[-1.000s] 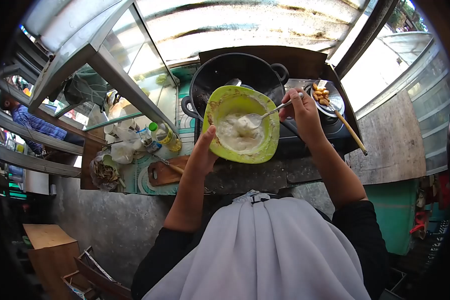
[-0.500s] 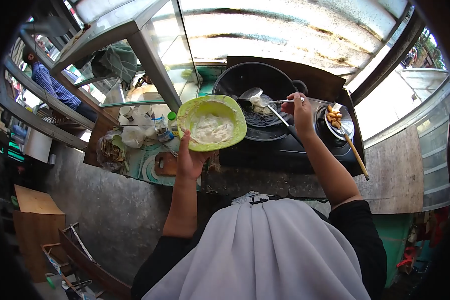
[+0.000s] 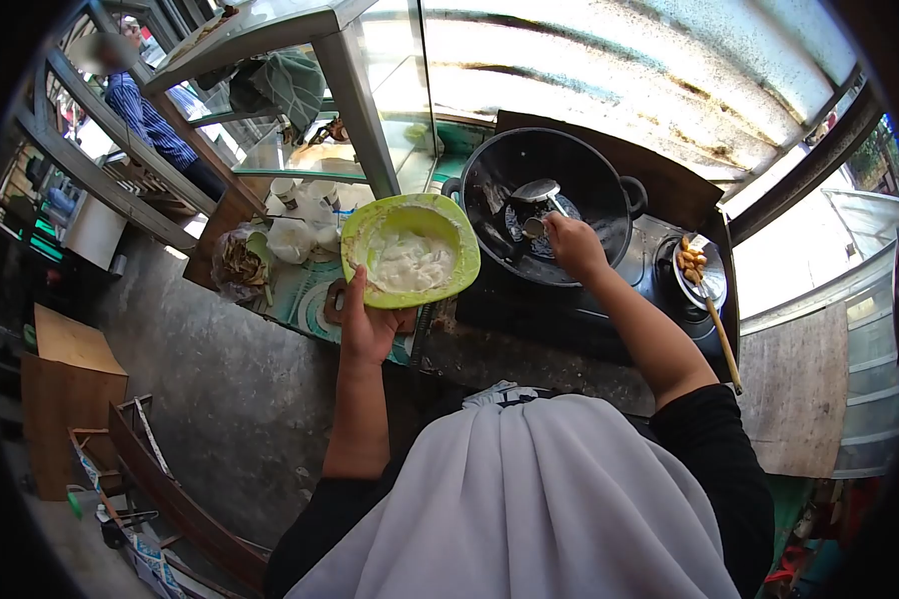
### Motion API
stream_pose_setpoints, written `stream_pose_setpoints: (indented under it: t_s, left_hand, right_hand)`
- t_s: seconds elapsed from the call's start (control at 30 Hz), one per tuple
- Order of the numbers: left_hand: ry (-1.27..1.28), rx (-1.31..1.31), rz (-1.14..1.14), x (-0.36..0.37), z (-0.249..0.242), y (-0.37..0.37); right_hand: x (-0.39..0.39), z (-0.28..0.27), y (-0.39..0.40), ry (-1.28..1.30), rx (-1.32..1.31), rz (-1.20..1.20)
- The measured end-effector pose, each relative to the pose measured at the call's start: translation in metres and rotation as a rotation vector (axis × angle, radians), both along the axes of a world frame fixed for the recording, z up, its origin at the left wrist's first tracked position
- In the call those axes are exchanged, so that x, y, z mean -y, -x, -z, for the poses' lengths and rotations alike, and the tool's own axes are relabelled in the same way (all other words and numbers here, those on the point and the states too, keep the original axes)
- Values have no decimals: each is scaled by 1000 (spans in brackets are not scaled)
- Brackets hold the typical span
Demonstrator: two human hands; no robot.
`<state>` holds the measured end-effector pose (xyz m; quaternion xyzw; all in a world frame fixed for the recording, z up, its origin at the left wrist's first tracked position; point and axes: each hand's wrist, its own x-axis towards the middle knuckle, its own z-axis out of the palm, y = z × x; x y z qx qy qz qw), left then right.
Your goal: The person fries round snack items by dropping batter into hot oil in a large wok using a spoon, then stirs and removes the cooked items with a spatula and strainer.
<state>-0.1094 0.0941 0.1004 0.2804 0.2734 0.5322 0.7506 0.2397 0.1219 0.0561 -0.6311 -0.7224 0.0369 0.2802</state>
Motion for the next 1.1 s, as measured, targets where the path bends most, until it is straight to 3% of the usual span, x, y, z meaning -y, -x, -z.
stream_pose_setpoints:
  t_s: [0.1, 0.2, 0.33, 0.47, 0.6, 0.73, 0.83, 0.93, 1.1]
  left_hand:
    - [6, -20, 16, -3, 2, 2]
    - [8, -21, 47, -10, 10, 2]
    - [36, -18, 126, -18, 11, -15]
    - [60, 60, 206, -25, 9, -41]
    - [18, 105, 282, -26, 3, -57]
    - [-84, 71, 420, -30, 6, -54]
    - [-118, 25, 518, -27, 3, -47]
    - [-132, 19, 576, -25, 4, -43]
    - [-161, -65, 574, -22, 8, -36]
  right_hand:
    - [4, -13, -5, -125, -44, 58]
    - [5, -33, -12, -116, -395, 221]
    - [1, -54, -26, -129, -1150, 255]
    - [23, -96, -1, -44, -1379, 123]
    - [41, -111, 29, 1, -1223, -76]
    - [70, -141, 49, -198, -308, -61]
    - [75, -145, 49, -384, -48, -156]
    - [79, -134, 59, -112, -555, 23]
    - [72, -108, 74, 85, -957, 26]
